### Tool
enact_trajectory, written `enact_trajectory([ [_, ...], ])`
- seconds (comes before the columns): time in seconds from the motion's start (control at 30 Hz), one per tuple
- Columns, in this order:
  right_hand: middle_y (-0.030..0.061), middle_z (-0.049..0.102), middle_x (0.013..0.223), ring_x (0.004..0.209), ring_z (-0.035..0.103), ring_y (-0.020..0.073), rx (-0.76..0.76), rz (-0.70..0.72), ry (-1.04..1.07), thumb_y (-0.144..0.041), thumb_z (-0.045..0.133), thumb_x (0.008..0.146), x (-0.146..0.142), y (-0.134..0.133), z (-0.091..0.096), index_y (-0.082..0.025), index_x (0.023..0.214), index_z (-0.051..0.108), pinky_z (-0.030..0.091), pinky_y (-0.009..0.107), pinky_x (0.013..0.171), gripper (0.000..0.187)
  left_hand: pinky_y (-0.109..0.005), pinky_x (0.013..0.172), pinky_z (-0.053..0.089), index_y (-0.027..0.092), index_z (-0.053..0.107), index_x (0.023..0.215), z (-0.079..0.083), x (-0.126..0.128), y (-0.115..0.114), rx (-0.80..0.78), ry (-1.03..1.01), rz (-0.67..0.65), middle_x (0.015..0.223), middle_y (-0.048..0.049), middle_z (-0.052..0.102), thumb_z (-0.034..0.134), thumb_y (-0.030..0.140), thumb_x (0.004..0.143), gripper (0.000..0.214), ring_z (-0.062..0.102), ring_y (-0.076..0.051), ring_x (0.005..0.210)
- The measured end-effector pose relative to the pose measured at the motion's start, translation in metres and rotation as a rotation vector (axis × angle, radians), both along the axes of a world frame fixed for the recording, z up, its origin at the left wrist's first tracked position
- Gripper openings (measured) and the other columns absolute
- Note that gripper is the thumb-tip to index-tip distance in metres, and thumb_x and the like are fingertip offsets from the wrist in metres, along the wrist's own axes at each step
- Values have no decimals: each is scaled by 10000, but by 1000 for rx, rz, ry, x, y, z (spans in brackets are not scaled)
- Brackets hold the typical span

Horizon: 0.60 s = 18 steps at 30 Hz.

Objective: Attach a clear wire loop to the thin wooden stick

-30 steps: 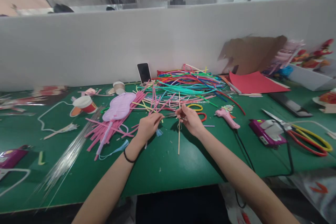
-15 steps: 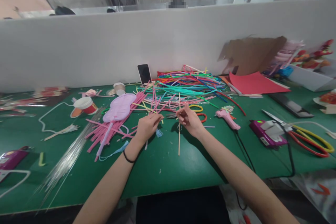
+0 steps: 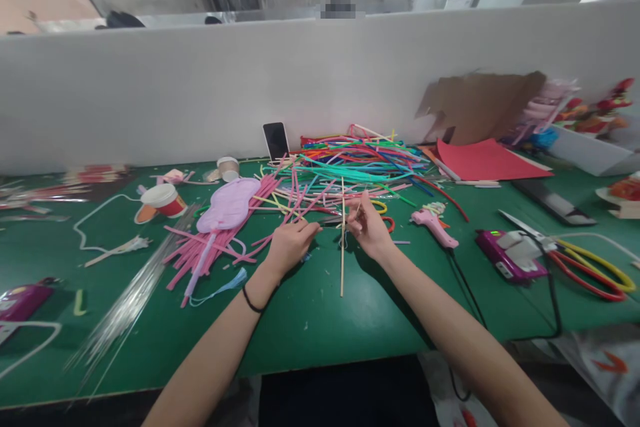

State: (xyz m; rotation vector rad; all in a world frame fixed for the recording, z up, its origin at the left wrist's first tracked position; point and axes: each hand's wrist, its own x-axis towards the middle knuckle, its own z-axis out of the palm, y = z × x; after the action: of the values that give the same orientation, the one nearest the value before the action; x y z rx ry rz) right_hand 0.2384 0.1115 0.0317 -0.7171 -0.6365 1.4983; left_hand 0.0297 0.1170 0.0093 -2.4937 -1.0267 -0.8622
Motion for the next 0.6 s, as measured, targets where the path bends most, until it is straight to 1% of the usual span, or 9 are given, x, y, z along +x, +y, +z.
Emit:
enact_trajectory([
  [0.07, -45, 517, 495, 386, 297, 25, -8, 3, 16, -625, 764, 709, 0, 0, 0, -164, 615, 647, 200, 199, 397, 485, -262, 567, 358, 195, 685, 877, 1, 0, 0, 49, 23, 9, 683, -16, 659, 491, 308, 1002, 257, 576, -138, 592],
  [0.13, -51, 448, 446, 392, 297, 31, 0, 68, 12, -615, 760, 724, 0, -1, 0, -161, 524, 581, 210, 195, 402, 527, -262, 581, 366, 194, 681, 869, 3, -1, 1, 86, 36, 13, 674, -9, 651, 501, 297, 999, 245, 571, -137, 596],
  [0.2, -60, 372, 407, 393, 285, 41, 25, 139, -1, -610, 741, 752, 0, -2, 0, -166, 491, 552, 207, 197, 400, 549, -263, 592, 372, 192, 677, 856, 5, -2, 1, 114, 48, 13, 665, -5, 642, 513, 286, 994, 234, 570, -138, 603],
  [0.27, -63, 340, 393, 390, 268, 48, 42, 164, 12, -616, 725, 767, 0, -2, 0, -173, 485, 544, 189, 201, 393, 556, -265, 599, 374, 188, 677, 857, 6, -2, 1, 128, 55, 11, 663, -6, 636, 522, 278, 989, 222, 566, -139, 607],
  [0.4, -58, 368, 407, 388, 262, 56, 36, 140, 75, -671, 686, 770, 2, 0, 1, -185, 513, 565, 167, 201, 380, 563, -275, 606, 371, 190, 686, 876, 7, -3, -1, 121, 40, 16, 667, -16, 635, 526, 274, 986, 212, 562, -145, 613],
  [0.5, -48, 395, 423, 399, 290, 55, 37, 96, 97, -695, 665, 772, 3, 2, 1, -181, 489, 536, 190, 198, 384, 601, -287, 610, 371, 194, 688, 858, 5, -4, 0, 105, 39, 19, 673, -28, 648, 522, 279, 985, 226, 570, -155, 620],
  [0.6, -37, 466, 471, 409, 320, 54, 15, 41, 92, -711, 649, 774, 4, 2, 1, -183, 514, 528, 222, 205, 389, 601, -292, 619, 376, 203, 690, 843, 4, -5, 1, 66, 44, 27, 692, -41, 667, 509, 295, 989, 250, 581, -163, 637],
])
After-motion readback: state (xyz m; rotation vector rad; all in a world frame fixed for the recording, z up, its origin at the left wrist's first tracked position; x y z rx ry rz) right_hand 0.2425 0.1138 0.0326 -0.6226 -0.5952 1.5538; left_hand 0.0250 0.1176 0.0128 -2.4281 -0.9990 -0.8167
